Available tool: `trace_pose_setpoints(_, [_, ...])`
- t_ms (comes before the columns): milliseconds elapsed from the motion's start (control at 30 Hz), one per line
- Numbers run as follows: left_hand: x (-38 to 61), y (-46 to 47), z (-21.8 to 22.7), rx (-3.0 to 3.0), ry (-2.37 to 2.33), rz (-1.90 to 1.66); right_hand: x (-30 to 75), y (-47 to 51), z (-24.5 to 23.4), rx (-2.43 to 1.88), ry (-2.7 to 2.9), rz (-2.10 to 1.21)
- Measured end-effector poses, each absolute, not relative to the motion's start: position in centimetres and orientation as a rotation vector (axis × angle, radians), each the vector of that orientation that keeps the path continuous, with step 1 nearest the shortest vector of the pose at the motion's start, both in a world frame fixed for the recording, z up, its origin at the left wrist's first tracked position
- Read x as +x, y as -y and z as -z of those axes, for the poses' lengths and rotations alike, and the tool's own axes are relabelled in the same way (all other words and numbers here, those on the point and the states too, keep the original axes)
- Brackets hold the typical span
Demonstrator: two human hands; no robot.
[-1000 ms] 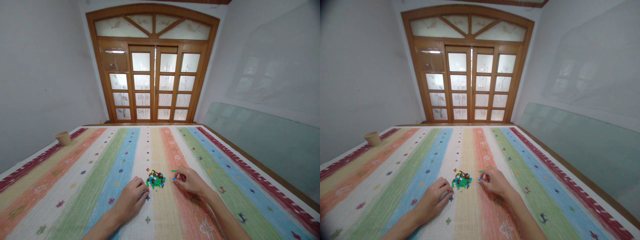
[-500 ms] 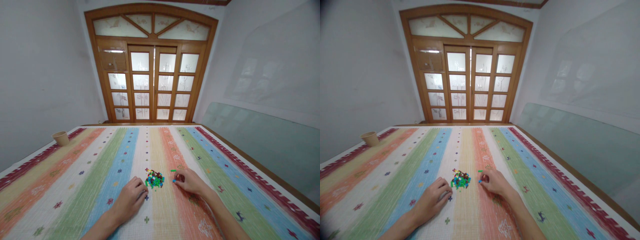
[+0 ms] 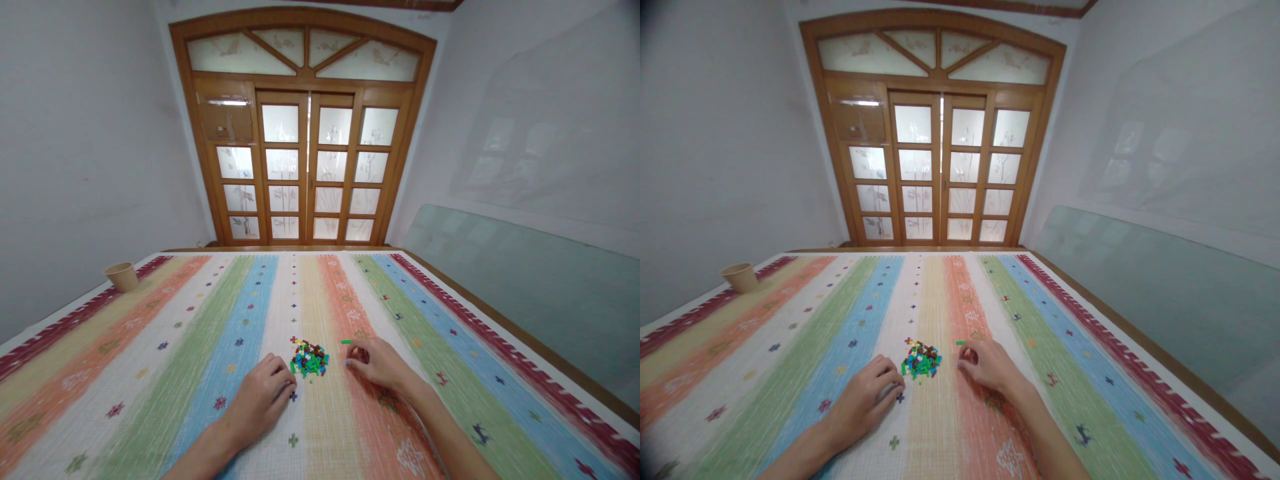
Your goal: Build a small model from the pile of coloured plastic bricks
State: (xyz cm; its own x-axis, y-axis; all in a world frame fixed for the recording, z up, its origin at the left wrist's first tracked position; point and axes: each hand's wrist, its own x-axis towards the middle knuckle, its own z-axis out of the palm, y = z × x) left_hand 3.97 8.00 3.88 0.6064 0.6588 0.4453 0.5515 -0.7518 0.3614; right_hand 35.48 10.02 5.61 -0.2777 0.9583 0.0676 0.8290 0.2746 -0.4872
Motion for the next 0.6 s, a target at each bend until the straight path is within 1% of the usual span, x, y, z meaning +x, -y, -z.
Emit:
trace_pose_setpoints(333, [4.1, -8.0, -3.8, 2.619, -1.015, -0.882, 32.1, -8.6, -5.7, -1.426, 2.214, -0.479])
trace_pose_setpoints(600, [4.1, -7.9, -3.9, 2.597, -1.054, -0.873, 30.3, -7.6, -5.2, -1.577, 2.207, -0.452])
